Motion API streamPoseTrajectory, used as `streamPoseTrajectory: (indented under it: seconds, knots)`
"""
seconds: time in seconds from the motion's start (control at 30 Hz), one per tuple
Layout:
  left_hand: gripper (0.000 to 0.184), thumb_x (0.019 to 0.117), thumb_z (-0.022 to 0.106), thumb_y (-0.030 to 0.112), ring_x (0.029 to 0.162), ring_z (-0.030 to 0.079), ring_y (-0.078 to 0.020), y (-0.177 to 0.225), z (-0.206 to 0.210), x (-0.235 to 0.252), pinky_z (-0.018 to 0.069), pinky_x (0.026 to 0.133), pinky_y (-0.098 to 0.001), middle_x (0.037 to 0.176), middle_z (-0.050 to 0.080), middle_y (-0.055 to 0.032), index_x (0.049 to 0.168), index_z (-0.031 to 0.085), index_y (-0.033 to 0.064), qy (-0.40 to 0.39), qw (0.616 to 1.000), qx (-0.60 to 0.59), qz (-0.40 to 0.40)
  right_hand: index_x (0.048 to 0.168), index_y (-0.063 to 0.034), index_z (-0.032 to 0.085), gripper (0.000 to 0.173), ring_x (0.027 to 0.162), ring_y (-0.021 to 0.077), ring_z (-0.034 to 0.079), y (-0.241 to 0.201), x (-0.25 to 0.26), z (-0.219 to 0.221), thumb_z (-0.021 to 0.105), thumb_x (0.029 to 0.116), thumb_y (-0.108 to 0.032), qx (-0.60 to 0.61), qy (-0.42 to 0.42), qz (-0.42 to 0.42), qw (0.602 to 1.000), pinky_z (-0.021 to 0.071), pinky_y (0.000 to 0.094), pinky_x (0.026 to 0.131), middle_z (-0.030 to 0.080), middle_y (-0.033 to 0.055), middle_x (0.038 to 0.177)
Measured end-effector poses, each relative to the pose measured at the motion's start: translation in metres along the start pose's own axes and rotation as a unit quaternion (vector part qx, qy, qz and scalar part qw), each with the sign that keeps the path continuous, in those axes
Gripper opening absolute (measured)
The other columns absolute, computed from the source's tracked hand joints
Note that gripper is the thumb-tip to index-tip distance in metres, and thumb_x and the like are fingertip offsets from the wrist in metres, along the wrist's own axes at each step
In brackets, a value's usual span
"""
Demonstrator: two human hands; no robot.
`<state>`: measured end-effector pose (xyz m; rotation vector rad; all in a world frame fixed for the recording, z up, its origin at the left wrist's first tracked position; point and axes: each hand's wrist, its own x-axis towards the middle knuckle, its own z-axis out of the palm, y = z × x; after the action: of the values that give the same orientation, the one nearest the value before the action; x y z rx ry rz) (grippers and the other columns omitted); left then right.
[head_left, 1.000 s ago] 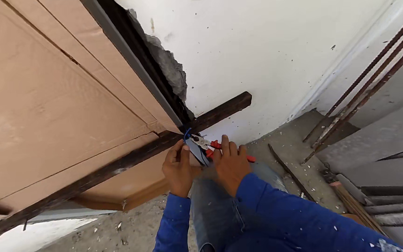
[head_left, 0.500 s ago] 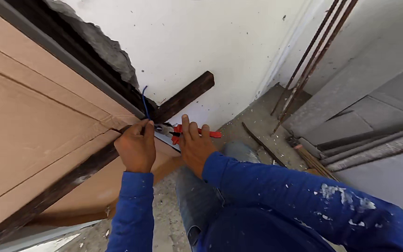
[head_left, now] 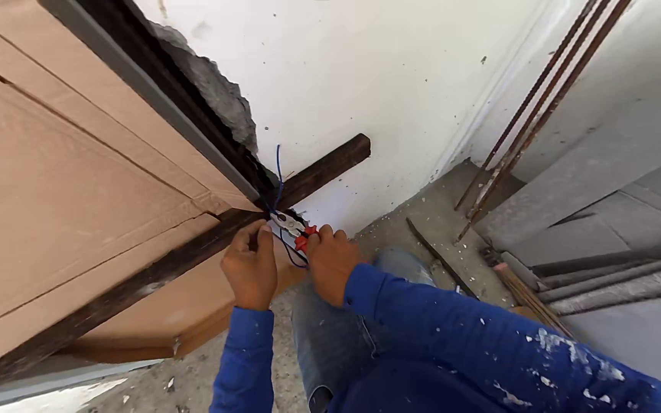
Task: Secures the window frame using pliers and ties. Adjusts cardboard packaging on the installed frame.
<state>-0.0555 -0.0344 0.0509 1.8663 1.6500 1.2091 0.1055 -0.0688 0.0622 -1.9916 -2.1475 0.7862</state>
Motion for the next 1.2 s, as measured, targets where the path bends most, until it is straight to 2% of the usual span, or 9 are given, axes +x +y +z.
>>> streamPoseTrajectory:
  seconds: [0.07, 0.17, 0.3, 0.47, 0.6, 0.7, 0.87, 1.07, 1.2]
  knots:
    - [0.029, 0.1061, 0.055, 0.025, 0.09, 0.074, -0.0174, -0.01, 0.006, -0.011, 0.0637, 0.082, -0.0402, 0.107, 0.074, -0.0074, 0.123, 0.068, 0.0056, -0.014, 0.995, -0.071, -0.066, 0.135, 0.0001, 0.055, 0.06, 0.116, 0.0448, 0.057, -0.004, -0.004, 0.003, 0.078, 0.0811, -0.015, 0.037, -0.005, 0.011, 0.999, 0.0571, 0.0589, 0.08, 0.049, 0.0241, 0.136]
    - [0.033, 0.1096, 0.05, 0.028, 0.091, 0.075, -0.0211, -0.01, 0.014, -0.018, 0.0642, 0.081, -0.0404, 0.109, 0.075, -0.0095, 0.129, 0.066, 0.0054, -0.069, 0.963, -0.2, -0.168, 0.136, -0.0003, 0.053, 0.056, 0.116, 0.0402, 0.06, -0.006, -0.006, 0.005, 0.074, 0.0866, -0.018, 0.091, -0.022, 0.023, 0.995, 0.0581, 0.0545, 0.086, 0.05, 0.0225, 0.138]
    - [0.027, 0.1074, 0.056, 0.022, 0.077, 0.074, -0.0203, -0.005, 0.016, -0.015, 0.065, 0.071, -0.0372, 0.094, 0.076, -0.0086, 0.124, 0.069, 0.0058, -0.064, 0.957, -0.234, -0.16, 0.136, -0.0015, 0.053, 0.051, 0.108, 0.0336, 0.066, -0.006, -0.006, 0.001, 0.069, 0.0906, -0.018, 0.165, -0.05, 0.031, 0.985, 0.0597, 0.0501, 0.086, 0.051, 0.0194, 0.138]
    - [0.024, 0.1074, 0.055, 0.022, 0.068, 0.073, -0.0168, 0.001, 0.012, -0.002, 0.0642, 0.065, -0.0342, 0.085, 0.075, -0.0056, 0.117, 0.071, 0.005, -0.063, 0.981, -0.134, -0.122, 0.138, -0.0053, 0.051, 0.045, 0.102, 0.0279, 0.067, 0.001, -0.005, -0.004, 0.063, 0.0959, -0.016, 0.269, -0.087, 0.015, 0.959, 0.0592, 0.0481, 0.084, 0.057, 0.0166, 0.127]
    - [0.023, 0.1065, 0.055, 0.024, 0.058, 0.063, -0.0156, 0.013, 0.004, 0.009, 0.0556, 0.054, -0.0361, 0.076, 0.069, -0.0031, 0.109, 0.073, 0.0093, -0.081, 0.99, -0.004, -0.111, 0.113, -0.0051, 0.058, 0.018, 0.075, 0.0212, 0.062, 0.007, -0.004, -0.003, 0.06, 0.0968, -0.012, 0.368, -0.109, -0.007, 0.923, 0.0541, 0.0422, 0.068, 0.062, 0.01, 0.088]
    - [0.023, 0.1056, 0.055, 0.024, 0.06, 0.061, -0.0189, 0.025, 0.0, 0.016, 0.0515, 0.055, -0.044, 0.073, 0.066, -0.0037, 0.103, 0.074, 0.0114, -0.088, 0.987, 0.095, -0.095, 0.106, -0.0065, 0.058, 0.01, 0.062, 0.0164, 0.053, 0.01, -0.004, -0.003, 0.059, 0.0967, -0.011, 0.433, -0.133, -0.007, 0.891, 0.0471, 0.0353, 0.058, 0.055, 0.0063, 0.078]
    - [0.023, 0.1035, 0.056, 0.025, 0.071, 0.067, -0.0288, 0.048, -0.003, 0.026, 0.0534, 0.063, -0.056, 0.079, 0.069, -0.0093, 0.101, 0.074, 0.0102, -0.12, 0.965, 0.211, -0.096, 0.115, -0.0074, 0.056, 0.018, 0.059, 0.013, 0.054, 0.017, 0.001, 0.002, 0.056, 0.0965, -0.006, 0.558, -0.173, -0.012, 0.812, 0.0504, 0.0286, 0.052, 0.057, 0.0058, 0.088]
    - [0.026, 0.1011, 0.056, 0.025, 0.074, 0.068, -0.0352, 0.067, 0.003, 0.034, 0.053, 0.063, -0.0594, 0.075, 0.068, -0.0136, 0.086, 0.069, 0.0083, -0.139, 0.932, 0.325, -0.081, 0.103, -0.0086, 0.053, 0.017, 0.064, 0.0117, 0.06, 0.024, 0.002, 0.005, 0.057, 0.0911, 0.002, 0.694, -0.21, -0.023, 0.688, 0.0551, 0.0269, 0.053, 0.059, 0.0045, 0.089]
    - [0.028, 0.1029, 0.055, 0.026, 0.073, 0.068, -0.0328, 0.067, 0.0, 0.035, 0.0537, 0.065, -0.058, 0.075, 0.067, -0.0124, 0.087, 0.07, 0.0083, -0.147, 0.937, 0.308, -0.077, 0.107, -0.0084, 0.054, 0.02, 0.068, 0.0119, 0.062, 0.027, 0.005, 0.008, 0.058, 0.0907, 0.003, 0.694, -0.213, -0.041, 0.686, 0.0559, 0.0268, 0.055, 0.061, 0.005, 0.094]
